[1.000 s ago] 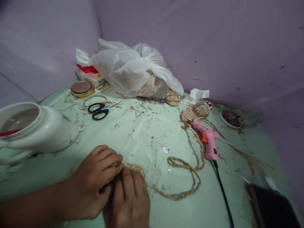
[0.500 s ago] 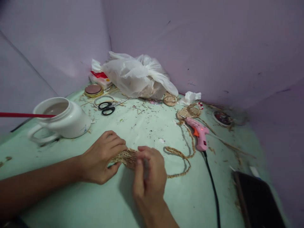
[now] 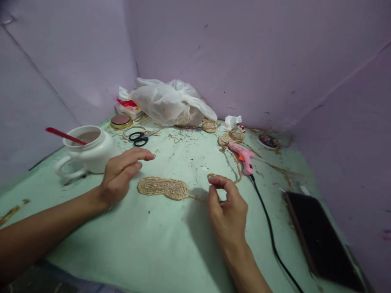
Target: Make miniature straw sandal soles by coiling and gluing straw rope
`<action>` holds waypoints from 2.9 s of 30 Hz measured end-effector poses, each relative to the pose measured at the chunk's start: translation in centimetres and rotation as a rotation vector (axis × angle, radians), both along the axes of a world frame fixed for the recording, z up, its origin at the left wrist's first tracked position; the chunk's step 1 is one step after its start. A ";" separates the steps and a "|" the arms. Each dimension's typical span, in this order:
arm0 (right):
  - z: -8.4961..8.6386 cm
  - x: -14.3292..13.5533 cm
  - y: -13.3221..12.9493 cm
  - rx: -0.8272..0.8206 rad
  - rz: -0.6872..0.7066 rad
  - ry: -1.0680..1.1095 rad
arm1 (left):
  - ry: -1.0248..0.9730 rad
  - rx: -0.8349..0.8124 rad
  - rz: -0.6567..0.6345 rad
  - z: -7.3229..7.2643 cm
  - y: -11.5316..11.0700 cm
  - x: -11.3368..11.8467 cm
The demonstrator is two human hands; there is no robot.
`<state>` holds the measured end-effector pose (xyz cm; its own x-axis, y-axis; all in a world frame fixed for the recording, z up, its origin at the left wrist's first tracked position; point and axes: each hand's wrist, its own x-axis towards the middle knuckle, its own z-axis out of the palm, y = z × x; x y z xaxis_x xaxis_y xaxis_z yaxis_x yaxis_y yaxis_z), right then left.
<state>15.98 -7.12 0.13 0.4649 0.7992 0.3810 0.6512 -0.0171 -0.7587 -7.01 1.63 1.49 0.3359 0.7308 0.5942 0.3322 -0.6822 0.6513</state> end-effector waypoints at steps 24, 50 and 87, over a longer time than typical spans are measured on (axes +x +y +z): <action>-1.6 0.5 0.0 0.004 0.238 -0.311 | 0.536 -0.207 -0.133 1.9 1.1 -0.2; 0.7 3.9 0.8 0.010 0.107 -0.111 | 0.840 -0.047 -0.298 -0.1 -0.1 4.3; -1.7 -0.1 1.3 -0.167 0.534 -0.557 | 0.773 -0.129 -0.452 -0.6 0.6 3.5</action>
